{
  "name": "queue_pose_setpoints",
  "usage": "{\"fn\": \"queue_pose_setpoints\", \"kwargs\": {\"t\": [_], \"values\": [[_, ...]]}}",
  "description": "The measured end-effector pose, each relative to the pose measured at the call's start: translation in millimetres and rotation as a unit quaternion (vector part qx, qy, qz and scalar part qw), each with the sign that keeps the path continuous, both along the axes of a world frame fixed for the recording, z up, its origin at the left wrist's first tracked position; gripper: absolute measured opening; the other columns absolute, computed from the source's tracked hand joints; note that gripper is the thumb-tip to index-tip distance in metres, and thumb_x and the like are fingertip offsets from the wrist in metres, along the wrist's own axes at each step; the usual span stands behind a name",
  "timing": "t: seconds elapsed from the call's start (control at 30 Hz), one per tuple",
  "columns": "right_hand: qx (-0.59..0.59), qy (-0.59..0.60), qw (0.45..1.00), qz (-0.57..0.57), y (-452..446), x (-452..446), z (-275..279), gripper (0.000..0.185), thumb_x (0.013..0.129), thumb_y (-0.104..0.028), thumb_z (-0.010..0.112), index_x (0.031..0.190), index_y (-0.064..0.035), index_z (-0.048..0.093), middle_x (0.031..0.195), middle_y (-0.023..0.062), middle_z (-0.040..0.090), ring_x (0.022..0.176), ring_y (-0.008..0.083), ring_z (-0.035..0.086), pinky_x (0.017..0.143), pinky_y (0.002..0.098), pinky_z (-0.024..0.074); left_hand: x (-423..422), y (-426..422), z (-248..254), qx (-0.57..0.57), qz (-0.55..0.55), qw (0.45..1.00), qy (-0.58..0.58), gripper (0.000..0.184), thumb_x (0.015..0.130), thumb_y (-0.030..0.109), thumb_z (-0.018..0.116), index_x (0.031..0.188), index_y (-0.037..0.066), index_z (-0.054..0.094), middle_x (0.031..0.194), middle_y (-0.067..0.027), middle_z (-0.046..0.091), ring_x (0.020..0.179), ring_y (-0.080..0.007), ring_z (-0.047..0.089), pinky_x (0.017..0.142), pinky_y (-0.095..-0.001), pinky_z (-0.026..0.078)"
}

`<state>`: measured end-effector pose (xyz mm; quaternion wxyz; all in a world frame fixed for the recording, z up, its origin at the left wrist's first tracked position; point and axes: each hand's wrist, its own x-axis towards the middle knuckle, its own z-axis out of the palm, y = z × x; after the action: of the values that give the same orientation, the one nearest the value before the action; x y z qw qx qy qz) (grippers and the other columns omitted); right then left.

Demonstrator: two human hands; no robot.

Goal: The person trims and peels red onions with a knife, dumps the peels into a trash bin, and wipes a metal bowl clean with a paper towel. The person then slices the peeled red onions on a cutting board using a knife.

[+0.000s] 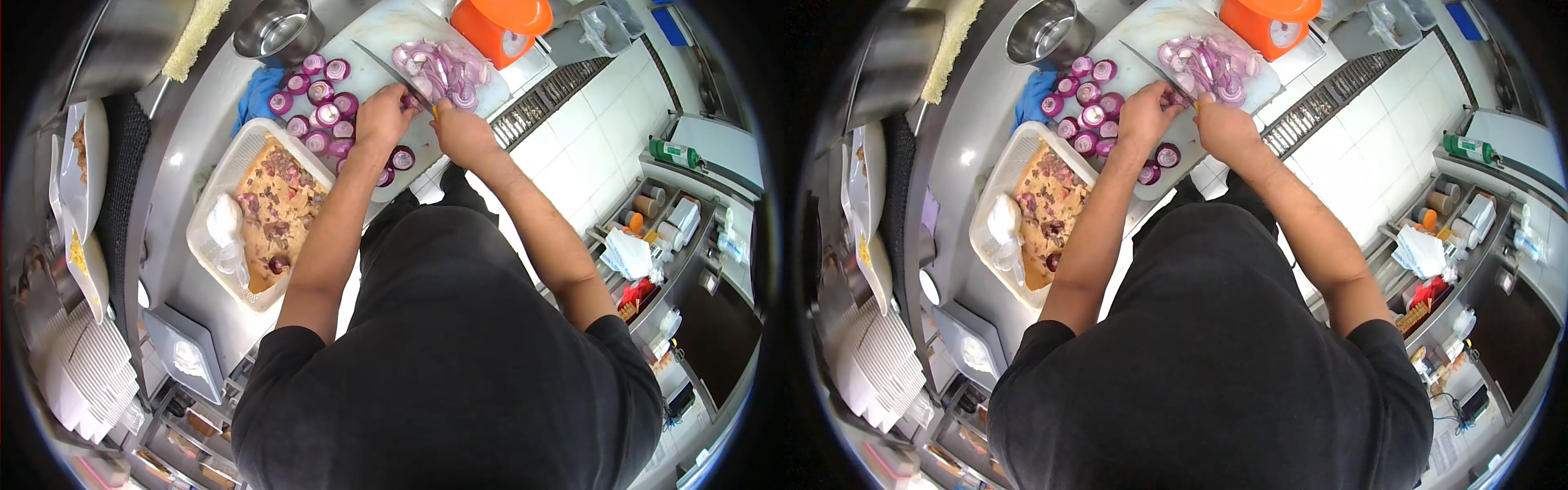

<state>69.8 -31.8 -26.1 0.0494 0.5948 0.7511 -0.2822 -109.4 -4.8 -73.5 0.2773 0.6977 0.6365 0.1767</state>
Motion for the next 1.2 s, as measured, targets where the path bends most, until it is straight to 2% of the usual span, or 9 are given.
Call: {"fn": "queue_pose_setpoints", "kwargs": {"t": [0.17,0.27,0.4,0.5,0.6,0.7,0.9,1.1,1.2], "values": [[0.008,-0.003,1.000,0.004,-7,-2,27,0.031,0.105,-0.023,0.059,0.117,0.0046,0.053,0.094,0.0244,0.075,0.088,0.0426,0.075,0.078,0.0523,0.0593,-1,1,4,-0.030,0.009,1.000,0.000,0.029,0.083,0.021,0.085,0.105,0.007,0.071,0.103,-0.0107,0.078,0.095,-0.0314,0.075,0.083,-0.0430,0.058],[-0.013,-0.017,0.999,-0.044,-7,-12,-16,0.032,0.105,-0.025,0.060,0.119,0.0027,0.052,0.096,0.0246,0.075,0.091,0.0421,0.075,0.079,0.0523,0.0594,-2,0,1,-0.022,0.005,1.000,-0.012,0.029,0.084,0.021,0.085,0.105,0.007,0.072,0.104,-0.0103,0.077,0.096,-0.0316,0.075,0.084,-0.0433,0.058],[-0.038,0.019,0.998,-0.052,0,1,-19,0.036,0.104,-0.030,0.062,0.121,-0.0002,0.053,0.098,0.0257,0.075,0.094,0.0439,0.074,0.081,0.0538,0.0583,2,-2,8,0.008,-0.016,0.999,0.028,0.029,0.085,0.019,0.083,0.109,0.009,0.071,0.107,-0.0097,0.074,0.099,-0.0319,0.073,0.085,-0.0440,0.058],[-0.016,0.039,0.998,-0.041,8,18,-25,0.037,0.104,-0.033,0.063,0.122,-0.0012,0.053,0.098,0.0263,0.074,0.095,0.0455,0.073,0.082,0.0550,0.0571,-1,-3,3,0.122,-0.072,0.989,0.036,0.030,0.086,0.019,0.083,0.111,0.009,0.070,0.109,-0.0089,0.071,0.101,-0.0321,0.071,0.086,-0.0448,0.057],[-0.008,0.038,0.998,-0.047,4,31,-19,0.038,0.103,-0.033,0.063,0.122,-0.0014,0.054,0.100,0.0265,0.074,0.096,0.0458,0.072,0.085,0.0558,0.0561,-9,7,-2,0.151,-0.131,0.976,0.089,0.033,0.089,0.025,0.081,0.116,0.010,0.068,0.107,-0.0089,0.073,0.100,-0.0331,0.072,0.085,-0.0465,0.057],[-0.019,0.025,0.998,-0.049,3,32,-18,0.038,0.103,-0.032,0.063,0.123,-0.0016,0.054,0.099,0.0267,0.074,0.096,0.0457,0.072,0.084,0.0560,0.0562,-2,16,-4,0.025,-0.057,0.993,0.102,0.044,0.090,0.034,0.080,0.124,0.011,0.065,0.101,-0.0096,0.076,0.096,-0.0344,0.074,0.084,-0.0472,0.058],[-0.001,0.039,0.997,-0.062,3,15,-26,0.035,0.103,-0.030,0.063,0.120,0.0001,0.055,0.096,0.0245,0.075,0.094,0.0442,0.074,0.083,0.0548,0.0573,12,8,11,-0.070,-0.009,0.997,0.023,0.056,0.090,0.038,0.080,0.133,0.012,0.056,0.094,-0.0100,0.078,0.091,-0.0340,0.077,0.084,-0.0460,0.059],[-0.006,0.004,1.000,-0.021,7,15,6,0.036,0.104,-0.029,0.062,0.119,0.0017,0.053,0.090,0.0265,0.074,0.088,0.0462,0.074,0.078,0.0559,0.0575,1,9,13,-0.056,-0.025,0.998,0.025,0.044,0.090,0.030,0.079,0.125,0.010,0.063,0.102,-0.0117,0.077,0.097,-0.0300,0.076,0.085,-0.0421,0.059],[-0.014,-0.001,1.000,-0.008,-2,20,28,0.037,0.104,-0.029,0.062,0.118,0.0027,0.051,0.091,0.0269,0.074,0.088,0.0465,0.074,0.078,0.0560,0.0577,-2,11,-1,-0.012,-0.052,0.999,-0.004,0.031,0.090,0.022,0.079,0.115,0.007,0.068,0.104,-0.0118,0.077,0.097,-0.0281,0.076,0.084,-0.0408,0.059]]}}
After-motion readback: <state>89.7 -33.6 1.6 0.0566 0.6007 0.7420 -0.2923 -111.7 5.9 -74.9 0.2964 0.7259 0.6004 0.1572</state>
